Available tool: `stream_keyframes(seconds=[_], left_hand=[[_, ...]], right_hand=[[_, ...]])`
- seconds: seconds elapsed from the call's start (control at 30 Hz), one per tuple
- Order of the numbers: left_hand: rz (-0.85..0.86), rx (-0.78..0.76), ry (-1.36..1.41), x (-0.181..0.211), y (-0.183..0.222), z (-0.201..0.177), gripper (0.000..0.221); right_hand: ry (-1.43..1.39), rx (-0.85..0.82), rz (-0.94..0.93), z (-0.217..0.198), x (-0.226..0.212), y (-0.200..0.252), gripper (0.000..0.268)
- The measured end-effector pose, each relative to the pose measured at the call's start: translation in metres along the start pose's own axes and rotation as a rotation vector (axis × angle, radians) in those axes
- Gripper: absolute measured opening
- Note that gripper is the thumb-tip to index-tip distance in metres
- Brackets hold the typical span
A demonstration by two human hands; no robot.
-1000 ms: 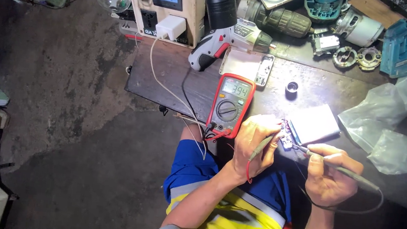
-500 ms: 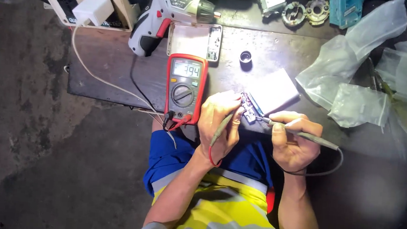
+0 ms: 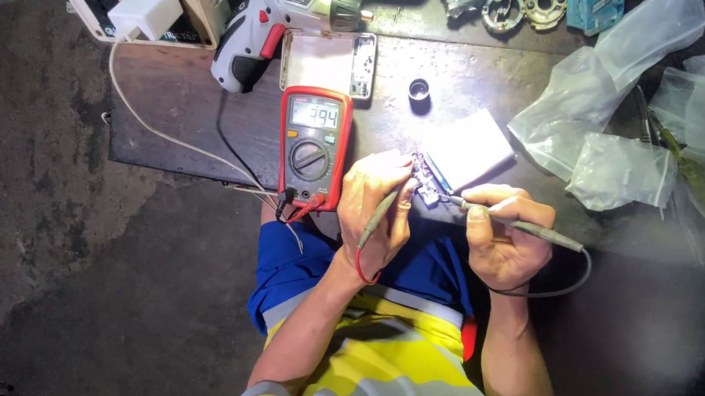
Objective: Testing a circuit board with a multimeter and soldering a small component using a soldering iron and tweezers
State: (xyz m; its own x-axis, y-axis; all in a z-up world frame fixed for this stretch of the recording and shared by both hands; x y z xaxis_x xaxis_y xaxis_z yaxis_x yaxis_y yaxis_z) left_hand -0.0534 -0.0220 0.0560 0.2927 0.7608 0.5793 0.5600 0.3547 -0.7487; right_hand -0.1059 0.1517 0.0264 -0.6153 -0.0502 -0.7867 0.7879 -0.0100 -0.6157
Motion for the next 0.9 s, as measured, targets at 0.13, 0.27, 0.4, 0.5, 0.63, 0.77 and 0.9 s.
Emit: stream_keyframes(seconds=[0.13, 0.27, 0.4, 0.5, 0.63, 0.77, 0.9], left_hand=[[-0.007, -0.001, 0.005, -0.0015, 0.0018, 0.0006, 0.011], [-0.010, -0.003, 0.011, -0.0012, 0.0009, 0.0000, 0.011], [-0.011, -0.009, 0.009, -0.0003, -0.0001, -0.0004, 0.011], [-0.013, -0.007, 0.004, -0.0001, -0.0014, -0.0008, 0.011], [-0.007, -0.002, 0.009, 0.0000, -0.0004, -0.0011, 0.011], [-0.001, 0.008, 0.006, -0.0001, -0.0003, -0.0018, 0.012], [-0.010, 0.025, 0.005, -0.0036, 0.0036, -0.0030, 0.014]], right_hand=[[0.014, -0.001, -0.003, 0.0003, -0.0005, -0.0005, 0.024], [0.008, -0.003, -0.004, 0.0006, -0.0016, -0.0011, 0.024], [0.020, -0.002, -0.019, 0.0013, -0.0019, -0.0010, 0.024], [0.014, -0.002, -0.010, 0.0025, -0.0035, -0.0027, 0.024], [0.019, -0.006, -0.021, 0.0015, -0.0020, -0.0012, 0.024], [0.015, 0.006, -0.010, 0.0027, -0.0030, -0.0019, 0.024], [0.001, 0.022, -0.002, 0.0010, 0.0011, 0.0017, 0.025]])
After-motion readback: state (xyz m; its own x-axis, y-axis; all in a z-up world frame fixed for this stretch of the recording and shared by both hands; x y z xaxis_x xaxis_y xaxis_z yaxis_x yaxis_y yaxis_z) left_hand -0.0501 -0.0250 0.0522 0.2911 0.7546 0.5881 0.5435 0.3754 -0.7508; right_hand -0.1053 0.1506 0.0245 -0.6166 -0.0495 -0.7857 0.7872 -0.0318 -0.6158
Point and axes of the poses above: each hand's wrist, its own y-axis away from the middle knuckle, its own z-axis out of the palm, x = y × z, the point moved 8 cm from there along -y, towards the middle knuckle, and after that the axes turned 8 degrees about x, right-handed, at the moved point
